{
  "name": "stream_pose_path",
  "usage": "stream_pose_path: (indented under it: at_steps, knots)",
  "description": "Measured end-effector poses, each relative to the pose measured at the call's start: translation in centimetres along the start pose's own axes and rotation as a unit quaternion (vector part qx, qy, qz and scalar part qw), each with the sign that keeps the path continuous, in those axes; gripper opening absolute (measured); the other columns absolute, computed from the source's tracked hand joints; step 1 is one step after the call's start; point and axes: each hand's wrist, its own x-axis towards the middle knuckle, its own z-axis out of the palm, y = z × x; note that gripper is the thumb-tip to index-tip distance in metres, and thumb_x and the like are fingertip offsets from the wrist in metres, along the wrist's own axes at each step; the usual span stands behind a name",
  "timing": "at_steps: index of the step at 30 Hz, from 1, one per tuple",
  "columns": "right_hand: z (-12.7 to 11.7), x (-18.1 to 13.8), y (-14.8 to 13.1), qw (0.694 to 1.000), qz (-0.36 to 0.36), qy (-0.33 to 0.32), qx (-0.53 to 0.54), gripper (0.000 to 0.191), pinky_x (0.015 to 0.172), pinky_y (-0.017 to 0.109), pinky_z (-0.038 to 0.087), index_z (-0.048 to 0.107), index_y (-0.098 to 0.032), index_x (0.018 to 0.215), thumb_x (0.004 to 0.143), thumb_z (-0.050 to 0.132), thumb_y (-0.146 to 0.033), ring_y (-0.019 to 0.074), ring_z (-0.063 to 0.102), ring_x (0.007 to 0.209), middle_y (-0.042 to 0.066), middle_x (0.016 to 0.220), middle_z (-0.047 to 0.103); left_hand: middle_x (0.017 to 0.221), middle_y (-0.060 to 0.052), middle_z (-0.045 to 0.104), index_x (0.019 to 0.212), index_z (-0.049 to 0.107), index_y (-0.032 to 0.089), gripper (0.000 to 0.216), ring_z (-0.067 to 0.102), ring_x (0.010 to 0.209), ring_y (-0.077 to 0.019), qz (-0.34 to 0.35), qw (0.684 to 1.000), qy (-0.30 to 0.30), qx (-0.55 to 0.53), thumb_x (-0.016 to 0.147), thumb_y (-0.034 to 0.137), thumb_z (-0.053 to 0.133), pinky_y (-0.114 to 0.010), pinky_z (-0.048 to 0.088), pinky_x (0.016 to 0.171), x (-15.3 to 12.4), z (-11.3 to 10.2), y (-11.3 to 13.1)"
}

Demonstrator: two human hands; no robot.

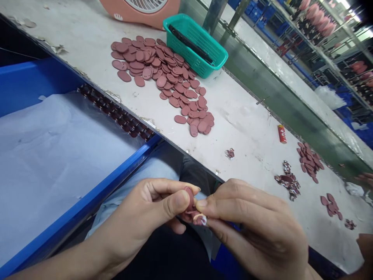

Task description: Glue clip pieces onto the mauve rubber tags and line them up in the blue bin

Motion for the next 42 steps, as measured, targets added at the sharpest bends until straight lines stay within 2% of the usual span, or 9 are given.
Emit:
stream_pose_path:
  at_steps: [5, 15, 21, 23, 28, 33, 37, 42]
  knots:
    - [0.1, 0.0, -0.1, 1.0, 0.004, -0.006, -0.001, 0.016, 0.072, 0.018, 0.058, 0.072, -0.008, 0.101, 0.087, 0.068, -0.001, 0.0087, 0.067, 0.076, 0.003, 0.087, 0.076, 0.059, 0.002, 0.059, 0.084, 0.083, 0.025, 0.027, 0.051, 0.058, -0.0114, 0.005, 1.0, 0.001, -0.001, 0.077, 0.051, 0.081, -0.018, 0.049, 0.058, 0.0, -0.2, -0.1]
    - [0.1, -0.1, 0.2, 1.0, 0.003, -0.001, 0.002, 0.018, 0.075, 0.018, 0.058, 0.072, -0.008, 0.103, 0.087, 0.07, -0.002, 0.009, 0.069, 0.08, 0.004, 0.088, 0.076, 0.065, 0.002, 0.068, 0.082, 0.084, 0.026, 0.02, 0.051, 0.058, -0.0085, 0.012, 1.0, -0.011, -0.01, 0.08, 0.046, 0.08, -0.014, 0.05, 0.056, -0.2, -0.3, -0.2]
    - [0.3, -0.2, 0.3, 1.0, 0.012, -0.01, 0.017, 0.02, 0.078, 0.018, 0.057, 0.071, -0.009, 0.106, 0.088, 0.069, -0.003, 0.0085, 0.068, 0.081, 0.003, 0.089, 0.074, 0.068, -0.001, 0.068, 0.084, 0.083, 0.024, 0.025, 0.056, 0.063, -0.0107, -0.02, 0.999, -0.03, -0.012, 0.079, 0.049, 0.08, -0.013, 0.049, 0.05, 0.1, -0.8, 0.0]
    - [0.3, -0.4, 0.4, 0.999, 0.023, -0.017, 0.02, 0.024, 0.078, 0.018, 0.057, 0.07, -0.011, 0.11, 0.087, 0.071, -0.005, 0.0089, 0.068, 0.084, 0.003, 0.093, 0.073, 0.072, -0.002, 0.069, 0.083, 0.083, 0.022, 0.028, 0.058, 0.065, -0.0113, -0.026, 0.999, -0.045, -0.013, 0.08, 0.049, 0.079, -0.013, 0.051, 0.052, 0.1, -1.0, 0.0]
    - [0.3, -0.7, 0.7, 0.999, 0.044, -0.009, 0.018, 0.051, 0.079, 0.021, 0.058, 0.063, -0.014, 0.128, 0.082, 0.082, -0.021, 0.0122, 0.067, 0.089, 0.005, 0.102, 0.07, 0.07, -0.002, 0.065, 0.081, 0.082, 0.02, 0.031, 0.057, 0.064, -0.0111, -0.034, 0.998, -0.042, -0.021, 0.079, 0.051, 0.079, -0.013, 0.051, 0.051, 0.3, -1.5, -0.1]
    - [0.8, -0.9, 1.5, 0.998, 0.056, 0.002, 0.039, 0.033, 0.076, 0.022, 0.057, 0.069, -0.015, 0.121, 0.089, 0.075, -0.02, 0.0115, 0.068, 0.085, 0.005, 0.097, 0.072, 0.074, -0.003, 0.064, 0.079, 0.081, 0.019, 0.031, 0.054, 0.067, -0.0113, -0.034, 0.998, -0.057, -0.021, 0.084, 0.049, 0.075, -0.013, 0.052, 0.052, 0.6, -1.8, -0.2]
    - [1.3, -0.6, 1.8, 0.997, 0.044, 0.018, 0.057, 0.02, 0.074, 0.02, 0.058, 0.074, -0.013, 0.111, 0.092, 0.071, -0.018, 0.0109, 0.069, 0.082, 0.006, 0.09, 0.073, 0.071, -0.002, 0.061, 0.078, 0.081, 0.018, 0.033, 0.051, 0.064, -0.0111, -0.043, 0.998, -0.043, -0.019, 0.081, 0.051, 0.077, -0.012, 0.051, 0.049, 0.6, -1.8, -0.2]
    - [1.7, -0.3, 1.7, 0.998, 0.029, 0.027, 0.046, 0.015, 0.07, 0.022, 0.06, 0.074, -0.015, 0.108, 0.094, 0.069, -0.02, 0.0114, 0.07, 0.077, 0.005, 0.086, 0.075, 0.069, -0.002, 0.061, 0.076, 0.08, 0.017, 0.033, 0.052, 0.063, -0.0098, -0.051, 0.998, -0.02, -0.032, 0.079, 0.05, 0.079, -0.011, 0.049, 0.049, 0.5, -1.7, -0.3]
